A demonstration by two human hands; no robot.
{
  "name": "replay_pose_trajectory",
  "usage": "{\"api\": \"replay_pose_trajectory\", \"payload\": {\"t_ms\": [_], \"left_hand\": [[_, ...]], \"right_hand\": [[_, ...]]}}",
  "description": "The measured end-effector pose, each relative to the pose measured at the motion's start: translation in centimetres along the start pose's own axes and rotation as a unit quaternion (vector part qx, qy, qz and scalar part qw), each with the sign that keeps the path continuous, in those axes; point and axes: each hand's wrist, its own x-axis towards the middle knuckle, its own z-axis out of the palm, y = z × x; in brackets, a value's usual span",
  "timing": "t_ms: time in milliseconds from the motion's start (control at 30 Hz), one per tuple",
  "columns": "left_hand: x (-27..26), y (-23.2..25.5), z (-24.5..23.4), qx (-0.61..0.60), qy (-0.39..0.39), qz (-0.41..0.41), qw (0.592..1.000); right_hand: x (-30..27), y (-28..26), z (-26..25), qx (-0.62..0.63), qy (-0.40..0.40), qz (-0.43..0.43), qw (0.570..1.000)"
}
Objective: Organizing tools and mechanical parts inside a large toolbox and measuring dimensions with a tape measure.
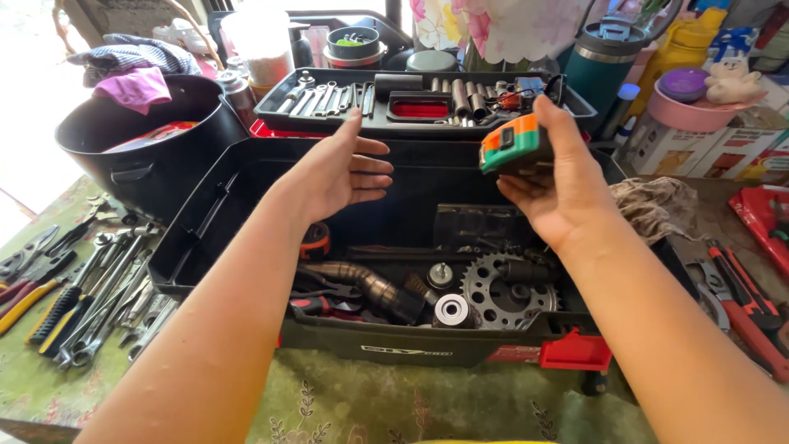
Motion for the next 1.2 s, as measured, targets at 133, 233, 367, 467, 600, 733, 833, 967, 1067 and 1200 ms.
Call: {"api": "replay_pose_trajectory", "payload": {"t_ms": [133, 233, 367, 467, 600, 733, 833, 967, 1067, 1200], "left_hand": [[-0.4, -0.4, 1.1, 0.025, -0.018, -0.014, 0.999], [-0.8, -0.2, 3.1, 0.064, -0.07, -0.021, 0.995], [-0.9, -0.1, 5.1, 0.051, -0.137, -0.014, 0.989], [-0.4, -0.6, 5.5, 0.024, -0.159, -0.006, 0.987], [0.8, -1.8, 5.3, 0.012, -0.153, 0.0, 0.988], [-0.2, -2.3, 6.5, 0.018, -0.157, -0.004, 0.987], [-0.5, -2.2, 6.6, 0.001, -0.178, 0.011, 0.984], [-0.5, -1.9, 6.7, -0.047, -0.183, 0.016, 0.982], [-0.4, -2.4, 6.9, -0.084, -0.183, 0.015, 0.979], [-0.8, -3.1, 7.4, -0.189, -0.209, 0.026, 0.959]], "right_hand": [[1.0, 0.3, 0.0, 0.041, -0.008, 0.025, 0.999], [1.2, 0.4, 0.7, 0.061, -0.016, 0.04, 0.997], [0.4, 0.9, 1.3, 0.067, -0.029, 0.057, 0.996], [-0.6, 1.4, 1.3, 0.056, -0.042, 0.068, 0.995], [-1.7, 2.0, 0.9, 0.072, -0.057, 0.107, 0.99], [-2.5, 1.4, 1.2, 0.112, -0.077, 0.106, 0.985], [-3.2, 0.7, 1.6, 0.135, -0.118, 0.095, 0.979], [-3.3, 0.4, 1.8, 0.102, -0.16, 0.082, 0.978], [-2.4, 0.9, 1.8, 0.053, -0.161, 0.065, 0.983], [-2.2, 0.9, 2.3, -0.037, -0.08, 0.056, 0.995]]}}
